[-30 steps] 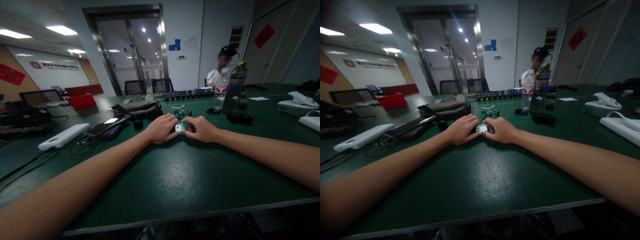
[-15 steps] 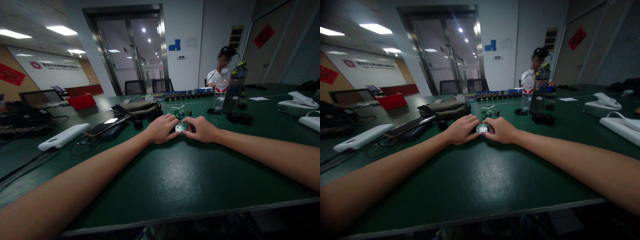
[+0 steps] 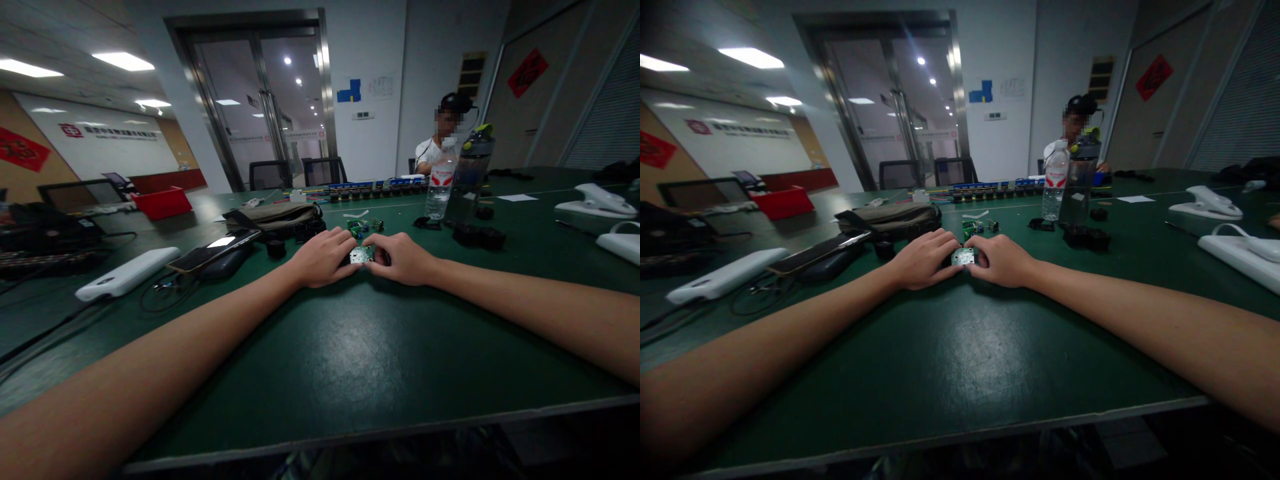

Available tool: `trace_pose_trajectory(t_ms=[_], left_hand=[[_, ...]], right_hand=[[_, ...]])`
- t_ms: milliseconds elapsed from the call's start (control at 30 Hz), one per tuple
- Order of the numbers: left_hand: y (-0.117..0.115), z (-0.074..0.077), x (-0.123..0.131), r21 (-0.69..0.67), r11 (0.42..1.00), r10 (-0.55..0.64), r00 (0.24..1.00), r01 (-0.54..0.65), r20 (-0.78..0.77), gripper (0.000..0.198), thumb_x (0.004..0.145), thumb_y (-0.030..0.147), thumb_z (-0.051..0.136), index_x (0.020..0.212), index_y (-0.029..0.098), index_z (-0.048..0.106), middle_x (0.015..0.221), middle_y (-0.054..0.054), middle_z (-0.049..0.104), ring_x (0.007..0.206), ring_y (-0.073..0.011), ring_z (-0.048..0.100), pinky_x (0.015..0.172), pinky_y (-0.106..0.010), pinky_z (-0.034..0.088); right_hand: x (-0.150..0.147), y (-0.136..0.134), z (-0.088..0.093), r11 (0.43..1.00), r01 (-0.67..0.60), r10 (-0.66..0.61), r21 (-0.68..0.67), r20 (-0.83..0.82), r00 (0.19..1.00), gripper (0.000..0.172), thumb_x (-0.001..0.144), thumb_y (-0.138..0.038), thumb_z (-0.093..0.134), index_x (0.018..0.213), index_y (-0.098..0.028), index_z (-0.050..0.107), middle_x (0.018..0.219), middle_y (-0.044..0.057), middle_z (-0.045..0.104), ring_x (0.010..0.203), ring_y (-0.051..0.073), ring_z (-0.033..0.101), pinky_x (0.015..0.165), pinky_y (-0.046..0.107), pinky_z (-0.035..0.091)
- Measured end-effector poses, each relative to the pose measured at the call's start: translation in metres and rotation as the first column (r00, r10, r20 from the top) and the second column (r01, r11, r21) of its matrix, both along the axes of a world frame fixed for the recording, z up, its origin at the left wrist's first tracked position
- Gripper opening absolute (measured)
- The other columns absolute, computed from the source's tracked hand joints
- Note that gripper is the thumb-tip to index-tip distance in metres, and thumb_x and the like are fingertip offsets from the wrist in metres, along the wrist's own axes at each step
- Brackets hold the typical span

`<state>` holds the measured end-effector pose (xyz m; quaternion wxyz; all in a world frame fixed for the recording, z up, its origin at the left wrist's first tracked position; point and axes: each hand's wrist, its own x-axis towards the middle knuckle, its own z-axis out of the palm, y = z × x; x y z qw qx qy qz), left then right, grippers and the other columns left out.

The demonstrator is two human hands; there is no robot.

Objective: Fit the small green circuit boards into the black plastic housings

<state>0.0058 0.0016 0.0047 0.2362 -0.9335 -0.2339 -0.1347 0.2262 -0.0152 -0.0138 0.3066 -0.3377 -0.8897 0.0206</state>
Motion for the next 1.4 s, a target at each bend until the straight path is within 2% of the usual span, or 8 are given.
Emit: trace_pose_trajectory(t_ms=[300, 1400], left_hand=[[-0.0004, 0.0002, 0.0000, -0.001, 1.000, -0.001, 1.000, 0.001, -0.009, 0.040, 0.098, 0.046, 0.040, 0.104, 0.011, 0.058, 0.098, -0.012, 0.061, 0.088, -0.0237, 0.054, 0.079, -0.035, 0.044], [0.0004, -0.0003, -0.0001, 0.002, 1.000, 0.013, 1.000, -0.013, -0.009, 0.042, 0.098, 0.050, 0.036, 0.102, 0.014, 0.057, 0.098, -0.012, 0.062, 0.088, -0.0234, 0.054, 0.079, -0.036, 0.046]], right_hand=[[-0.0003, -0.0004, 0.0002, 1.000, 0.009, -0.009, 0.005, 0.008, 1.000, 0.025, 0.081, -0.024, 0.066, 0.104, -0.013, 0.062, 0.063, -0.003, 0.061, 0.055, 0.012, 0.055, 0.061, 0.024, 0.038], [0.0003, 0.0000, 0.0006, 1.000, -0.012, 0.012, 0.009, 0.007, 1.000, 0.024, 0.081, -0.024, 0.065, 0.104, -0.016, 0.062, 0.063, -0.004, 0.062, 0.055, 0.012, 0.054, 0.061, 0.024, 0.037]])
